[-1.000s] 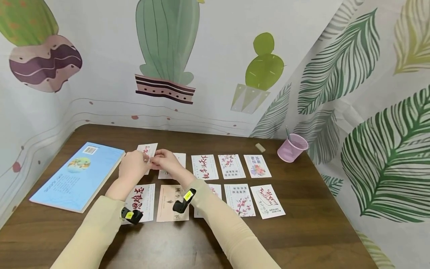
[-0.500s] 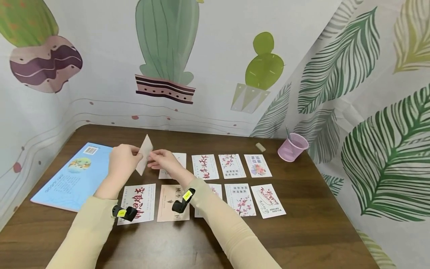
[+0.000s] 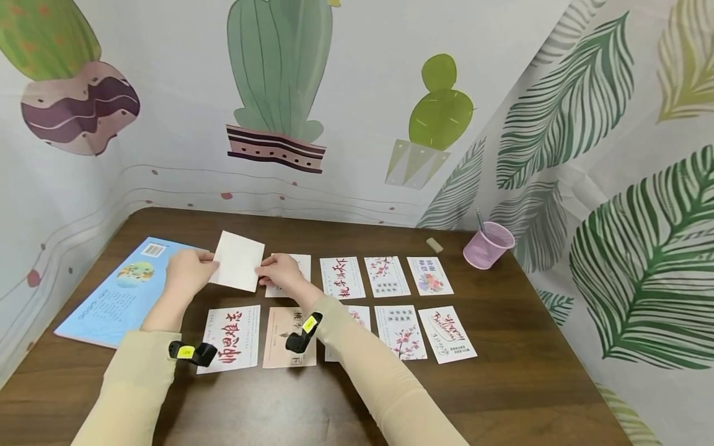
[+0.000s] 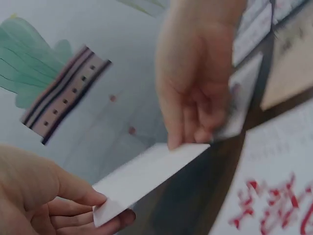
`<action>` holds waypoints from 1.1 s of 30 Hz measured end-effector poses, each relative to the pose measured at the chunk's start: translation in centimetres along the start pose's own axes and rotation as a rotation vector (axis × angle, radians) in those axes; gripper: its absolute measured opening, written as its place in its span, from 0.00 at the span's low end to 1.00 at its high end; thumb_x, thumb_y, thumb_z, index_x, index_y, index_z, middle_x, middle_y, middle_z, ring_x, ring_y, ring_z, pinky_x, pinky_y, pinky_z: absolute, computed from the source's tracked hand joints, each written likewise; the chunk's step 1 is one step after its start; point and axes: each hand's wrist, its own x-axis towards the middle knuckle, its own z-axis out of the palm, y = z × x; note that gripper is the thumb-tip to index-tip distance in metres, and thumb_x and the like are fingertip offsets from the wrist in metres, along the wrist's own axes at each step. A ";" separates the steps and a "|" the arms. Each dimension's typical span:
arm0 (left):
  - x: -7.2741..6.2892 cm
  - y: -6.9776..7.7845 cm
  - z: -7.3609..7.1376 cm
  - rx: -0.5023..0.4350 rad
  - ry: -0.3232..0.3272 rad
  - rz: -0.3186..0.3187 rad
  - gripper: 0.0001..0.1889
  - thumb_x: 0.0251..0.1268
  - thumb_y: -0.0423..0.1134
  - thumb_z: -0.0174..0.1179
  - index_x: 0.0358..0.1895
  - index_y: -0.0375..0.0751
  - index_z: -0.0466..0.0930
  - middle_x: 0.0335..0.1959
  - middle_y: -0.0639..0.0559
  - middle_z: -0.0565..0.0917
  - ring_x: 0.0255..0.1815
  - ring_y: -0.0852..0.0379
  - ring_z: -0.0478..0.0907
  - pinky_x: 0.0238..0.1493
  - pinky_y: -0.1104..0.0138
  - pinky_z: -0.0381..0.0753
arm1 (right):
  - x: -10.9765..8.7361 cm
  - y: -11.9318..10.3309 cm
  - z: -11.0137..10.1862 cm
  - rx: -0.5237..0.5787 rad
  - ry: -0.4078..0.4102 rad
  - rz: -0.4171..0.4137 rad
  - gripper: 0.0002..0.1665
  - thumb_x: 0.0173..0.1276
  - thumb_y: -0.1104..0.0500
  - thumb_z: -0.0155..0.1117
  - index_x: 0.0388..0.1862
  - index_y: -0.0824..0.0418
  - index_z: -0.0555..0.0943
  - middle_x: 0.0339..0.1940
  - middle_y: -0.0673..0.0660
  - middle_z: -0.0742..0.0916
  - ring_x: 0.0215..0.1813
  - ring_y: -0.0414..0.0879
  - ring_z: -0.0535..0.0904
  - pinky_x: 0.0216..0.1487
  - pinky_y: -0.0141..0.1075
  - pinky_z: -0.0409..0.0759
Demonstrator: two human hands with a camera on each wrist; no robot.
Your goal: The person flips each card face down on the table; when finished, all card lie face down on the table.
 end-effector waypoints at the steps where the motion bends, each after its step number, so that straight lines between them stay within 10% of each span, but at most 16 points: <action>1: 0.1 -0.4 0.2 0.012 -0.013 -0.003 0.19 0.67 0.35 0.55 0.49 0.18 0.78 0.49 0.23 0.80 0.48 0.29 0.78 0.42 0.48 0.80 | 0.0 0.0 0.0 -0.020 0.011 0.006 0.08 0.65 0.63 0.68 0.40 0.65 0.81 0.24 0.53 0.84 0.22 0.39 0.78 0.24 0.26 0.77; 10: 0.3 -1.8 2.0 0.170 -0.065 -0.051 0.27 0.58 0.48 0.68 0.42 0.20 0.81 0.38 0.29 0.84 0.29 0.43 0.77 0.25 0.60 0.73 | 0.0 -0.2 -0.1 -0.127 0.044 0.027 0.05 0.64 0.65 0.68 0.36 0.67 0.84 0.20 0.55 0.86 0.17 0.38 0.77 0.20 0.24 0.76; 22: 0.2 -1.2 2.7 0.216 -0.053 -0.114 0.25 0.59 0.47 0.68 0.37 0.22 0.79 0.28 0.32 0.82 0.26 0.45 0.74 0.22 0.61 0.73 | 0.1 -0.3 -0.1 -0.105 0.051 0.025 0.08 0.68 0.64 0.63 0.38 0.70 0.85 0.26 0.59 0.89 0.25 0.44 0.85 0.28 0.29 0.84; 33: 0.0 -1.0 3.3 0.241 -0.025 -0.076 0.26 0.59 0.44 0.68 0.44 0.17 0.77 0.40 0.24 0.82 0.36 0.34 0.81 0.34 0.51 0.81 | -0.4 -0.5 -0.1 -0.093 0.075 0.013 0.08 0.67 0.65 0.63 0.36 0.70 0.85 0.26 0.59 0.89 0.31 0.48 0.88 0.32 0.32 0.86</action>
